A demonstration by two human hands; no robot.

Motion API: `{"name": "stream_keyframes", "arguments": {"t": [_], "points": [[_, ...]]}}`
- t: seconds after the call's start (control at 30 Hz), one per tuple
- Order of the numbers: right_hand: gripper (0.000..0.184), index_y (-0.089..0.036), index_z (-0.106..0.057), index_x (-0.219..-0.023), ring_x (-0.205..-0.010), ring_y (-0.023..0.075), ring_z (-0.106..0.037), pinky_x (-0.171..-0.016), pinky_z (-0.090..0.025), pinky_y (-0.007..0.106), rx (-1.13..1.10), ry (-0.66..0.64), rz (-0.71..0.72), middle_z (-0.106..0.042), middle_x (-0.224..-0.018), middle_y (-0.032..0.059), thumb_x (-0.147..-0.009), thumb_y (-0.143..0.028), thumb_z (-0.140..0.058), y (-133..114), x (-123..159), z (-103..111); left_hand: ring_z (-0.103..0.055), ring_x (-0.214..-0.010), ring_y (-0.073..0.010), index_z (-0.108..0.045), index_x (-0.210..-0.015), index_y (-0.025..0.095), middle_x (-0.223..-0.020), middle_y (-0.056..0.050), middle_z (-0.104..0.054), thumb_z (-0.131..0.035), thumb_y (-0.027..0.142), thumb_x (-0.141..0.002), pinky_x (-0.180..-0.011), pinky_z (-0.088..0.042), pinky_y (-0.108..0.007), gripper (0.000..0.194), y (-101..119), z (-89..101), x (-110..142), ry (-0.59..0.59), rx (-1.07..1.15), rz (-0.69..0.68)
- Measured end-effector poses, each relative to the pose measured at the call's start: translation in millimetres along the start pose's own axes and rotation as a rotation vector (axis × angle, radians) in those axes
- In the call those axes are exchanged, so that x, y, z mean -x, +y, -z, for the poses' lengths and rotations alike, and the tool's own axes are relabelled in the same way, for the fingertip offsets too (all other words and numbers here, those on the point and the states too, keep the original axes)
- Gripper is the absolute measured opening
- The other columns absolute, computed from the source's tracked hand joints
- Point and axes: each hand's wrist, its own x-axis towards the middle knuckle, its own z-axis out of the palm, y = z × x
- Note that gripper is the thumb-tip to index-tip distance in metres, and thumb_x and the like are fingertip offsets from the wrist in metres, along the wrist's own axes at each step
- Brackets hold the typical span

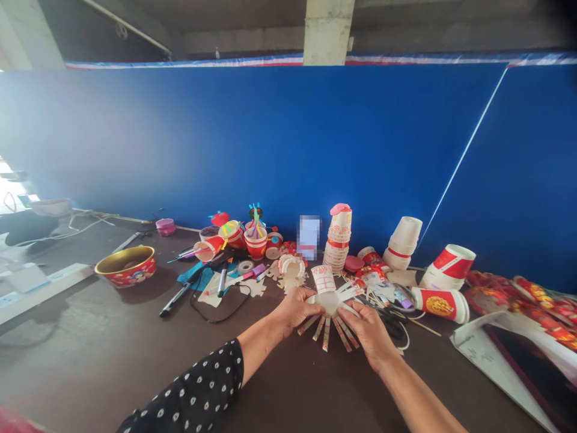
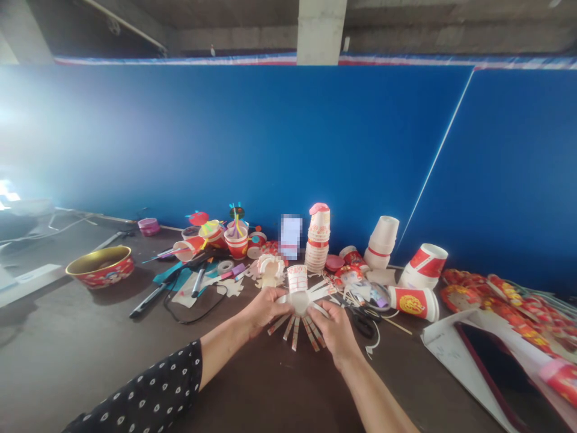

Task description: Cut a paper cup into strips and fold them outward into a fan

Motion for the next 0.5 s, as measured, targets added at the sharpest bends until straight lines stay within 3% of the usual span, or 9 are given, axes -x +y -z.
{"name": "stream_keyframes", "arguments": {"t": [0.17,0.3,0.5], "points": [[0.028,-0.018,-0.065,-0.081,-0.065,0.0179,-0.057,-0.063,-0.042,0.027,0.033,-0.085,0.059,-0.064,-0.066,-0.0008,-0.065,-0.041,-0.069,-5.3,1.0,-1.1,-0.056,-0.055,-0.0174,-0.064,-0.062,0.010,-0.056,-0.002,-0.062,-0.073,0.024,-0.046,-0.057,-0.043,-0.028,0.023,2.2,-1.5,2.4,0.048,-0.046,0.009],[0.028,-0.016,-0.065,-0.071,-0.065,0.0181,-0.056,-0.063,-0.042,0.027,0.134,-0.056,0.099,-0.063,-0.063,-0.0010,-0.063,-0.042,-0.070,-3.1,-1.0,-1.2,-0.054,-0.050,-0.0158,-0.064,-0.060,0.010,-0.053,-0.003,-0.061,-0.073,0.021,-0.045,-0.052,-0.041,-0.027,0.020,0.2,-3.9,2.0,0.102,-0.073,0.005],[0.035,-0.014,-0.068,-0.075,-0.065,0.0220,-0.058,-0.063,-0.044,0.030,0.202,-0.015,0.073,-0.065,-0.062,0.0019,-0.061,-0.046,-0.067,-1.8,-4.0,1.1,-0.047,-0.042,-0.0105,-0.062,-0.057,0.011,-0.048,0.000,-0.057,-0.069,0.018,-0.047,-0.045,-0.036,-0.023,0.015,-0.8,-8.6,0.7,0.141,-0.089,0.008]]}}
